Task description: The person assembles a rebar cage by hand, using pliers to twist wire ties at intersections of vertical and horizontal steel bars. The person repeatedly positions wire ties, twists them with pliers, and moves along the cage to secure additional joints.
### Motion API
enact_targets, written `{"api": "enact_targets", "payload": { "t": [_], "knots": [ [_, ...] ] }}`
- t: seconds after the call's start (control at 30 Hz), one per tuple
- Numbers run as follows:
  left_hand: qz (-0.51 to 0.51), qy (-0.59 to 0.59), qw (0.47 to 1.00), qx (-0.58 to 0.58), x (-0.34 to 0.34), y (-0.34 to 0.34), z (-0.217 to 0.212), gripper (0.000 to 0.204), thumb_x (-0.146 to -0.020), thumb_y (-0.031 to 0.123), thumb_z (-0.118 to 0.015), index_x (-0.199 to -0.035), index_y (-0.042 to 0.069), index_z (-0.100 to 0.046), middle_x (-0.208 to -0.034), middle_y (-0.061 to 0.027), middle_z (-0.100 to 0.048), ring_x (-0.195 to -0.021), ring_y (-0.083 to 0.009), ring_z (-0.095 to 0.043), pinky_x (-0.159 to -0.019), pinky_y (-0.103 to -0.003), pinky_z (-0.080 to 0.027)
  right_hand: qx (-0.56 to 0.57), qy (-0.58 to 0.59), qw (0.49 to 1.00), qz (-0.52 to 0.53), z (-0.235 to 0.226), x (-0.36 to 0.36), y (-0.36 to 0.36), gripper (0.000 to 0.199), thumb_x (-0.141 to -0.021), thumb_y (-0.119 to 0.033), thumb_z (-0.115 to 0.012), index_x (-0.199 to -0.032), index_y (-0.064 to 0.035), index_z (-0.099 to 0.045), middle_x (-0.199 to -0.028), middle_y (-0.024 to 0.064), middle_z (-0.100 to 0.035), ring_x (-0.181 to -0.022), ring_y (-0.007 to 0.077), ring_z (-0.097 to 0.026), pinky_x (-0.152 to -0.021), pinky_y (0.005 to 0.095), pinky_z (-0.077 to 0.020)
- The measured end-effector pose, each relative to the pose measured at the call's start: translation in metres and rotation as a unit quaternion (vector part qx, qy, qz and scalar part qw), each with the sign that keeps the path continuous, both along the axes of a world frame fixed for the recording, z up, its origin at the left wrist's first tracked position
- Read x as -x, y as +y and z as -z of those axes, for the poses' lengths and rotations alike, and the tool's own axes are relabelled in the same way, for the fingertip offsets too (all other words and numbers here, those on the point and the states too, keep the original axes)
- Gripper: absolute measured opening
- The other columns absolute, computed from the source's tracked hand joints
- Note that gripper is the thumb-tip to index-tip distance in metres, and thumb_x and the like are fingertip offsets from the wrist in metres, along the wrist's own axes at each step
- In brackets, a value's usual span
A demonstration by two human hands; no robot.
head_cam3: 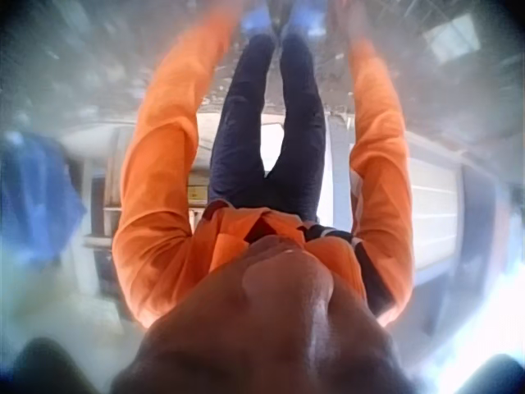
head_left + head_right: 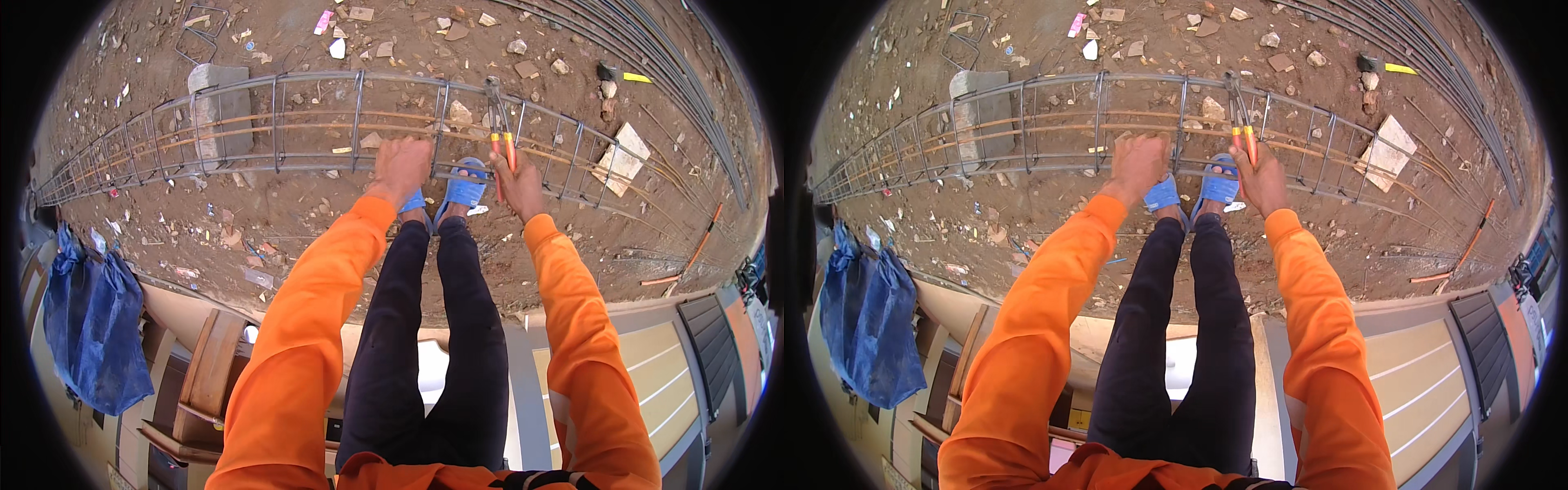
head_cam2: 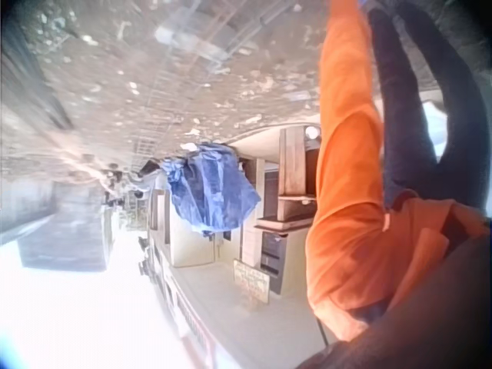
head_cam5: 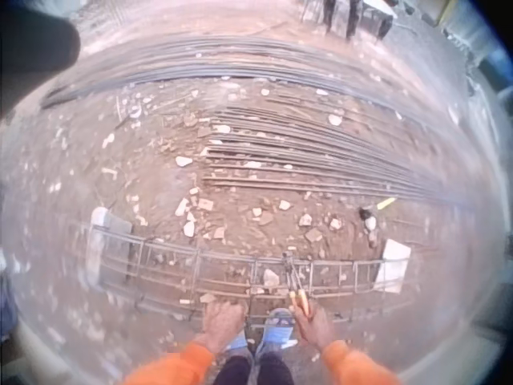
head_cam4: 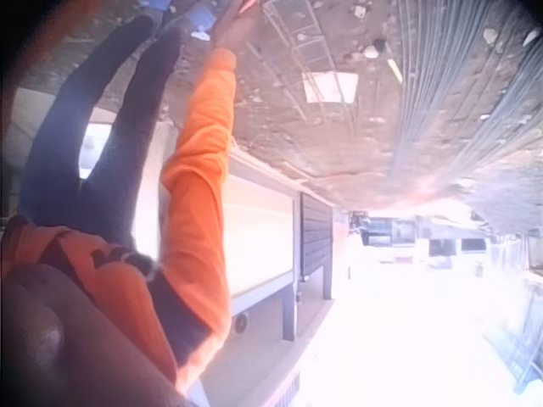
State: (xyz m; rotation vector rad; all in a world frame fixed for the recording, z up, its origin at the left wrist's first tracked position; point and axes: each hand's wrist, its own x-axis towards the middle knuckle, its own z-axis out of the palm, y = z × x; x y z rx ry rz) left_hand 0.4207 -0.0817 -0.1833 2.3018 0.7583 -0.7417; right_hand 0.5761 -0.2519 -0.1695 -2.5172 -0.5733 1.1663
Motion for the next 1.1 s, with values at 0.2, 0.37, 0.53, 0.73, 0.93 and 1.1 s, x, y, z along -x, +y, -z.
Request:
{"api": "enact_targets", "payload": {
  "t": [0.2, 0.37, 0.53, 0.73, 0.93, 1.1],
  "knots": [
    [-0.563, -0.038, 0.574, 0.593, -0.018, -0.053, -0.003, 0.03, -0.091, 0.029, -0.07, -0.109, 0.005, -0.068, -0.101, -0.0075, -0.071, -0.09, -0.0145, -0.065, -0.08, -0.031, -0.052, -0.115, -0.311, 0.937, -0.11, 0.03, 0.012, -0.019, 0.04, -0.093, -0.04, -0.063, -0.111, -0.0053, -0.065, -0.082, 0.0152, -0.068, -0.068, 0.0388, -0.064, -0.071, 0.0452, -0.0519],
    [-0.695, -0.161, 0.494, 0.496, -0.002, -0.067, -0.027, 0.031, -0.091, 0.028, -0.07, -0.108, 0.003, -0.069, -0.107, -0.0087, -0.067, -0.098, -0.0129, -0.06, -0.074, -0.028, -0.051, -0.237, 0.214, 0.917, 0.237, -0.044, 0.076, 0.016, 0.031, -0.095, -0.025, -0.063, -0.116, -0.0018, -0.066, -0.08, 0.0047, -0.065, -0.062, 0.0179, -0.061, -0.061, 0.0324, -0.0505],
    [-0.696, -0.209, 0.53, 0.436, 0.036, -0.041, -0.03, 0.03, -0.089, 0.028, -0.073, -0.107, 0.004, -0.07, -0.096, -0.0026, -0.068, -0.085, -0.011, -0.06, -0.072, -0.028, -0.049, -0.16, 0.328, 0.874, 0.321, -0.044, 0.103, 0.051, 0.027, -0.092, -0.02, -0.066, -0.109, 0.0015, -0.069, -0.077, 0.0024, -0.065, -0.062, 0.0078, -0.057, -0.054, 0.0235, -0.0447],
    [-0.517, -0.118, 0.845, 0.073, 0.085, 0.021, -0.016, 0.022, -0.085, 0.026, -0.072, -0.095, 0.006, -0.074, -0.093, -0.0082, -0.067, -0.084, -0.0222, -0.061, -0.073, -0.036, -0.048, -0.07, 0.241, 0.952, 0.175, 0.003, 0.136, 0.083, 0.021, -0.085, -0.018, -0.068, -0.095, -0.001, -0.074, -0.074, 0.0111, -0.07, -0.061, 0.0166, -0.064, -0.059, 0.0306, -0.0494],
    [-0.168, -0.201, 0.932, -0.249, 0.1, 0.08, 0.021, 0.024, -0.088, 0.029, -0.061, -0.097, 0.01, -0.073, -0.1, -0.013, -0.066, -0.113, -0.0332, -0.054, -0.11, -0.054, -0.025, -0.116, 0.102, 0.974, 0.164, 0.044, 0.161, 0.14, 0.02, -0.081, -0.018, -0.068, -0.093, -0.0031, -0.075, -0.08, 0.0196, -0.07, -0.069, 0.0304, -0.068, -0.067, 0.0365, -0.0516],
    [-0.238, -0.016, 0.969, -0.066, 0.075, 0.098, 0.026, 0.028, -0.09, 0.035, -0.057, -0.098, 0.014, -0.073, -0.1, -0.0153, -0.069, -0.116, -0.0342, -0.054, -0.117, -0.055, -0.008, -0.199, -0.014, 0.97, 0.135, 0.048, 0.175, 0.159, 0.02, -0.08, -0.016, -0.068, -0.094, -0.0014, -0.073, -0.093, 0.0217, -0.069, -0.085, 0.0373, -0.065, -0.076, 0.0415, -0.0507]
  ]
}}
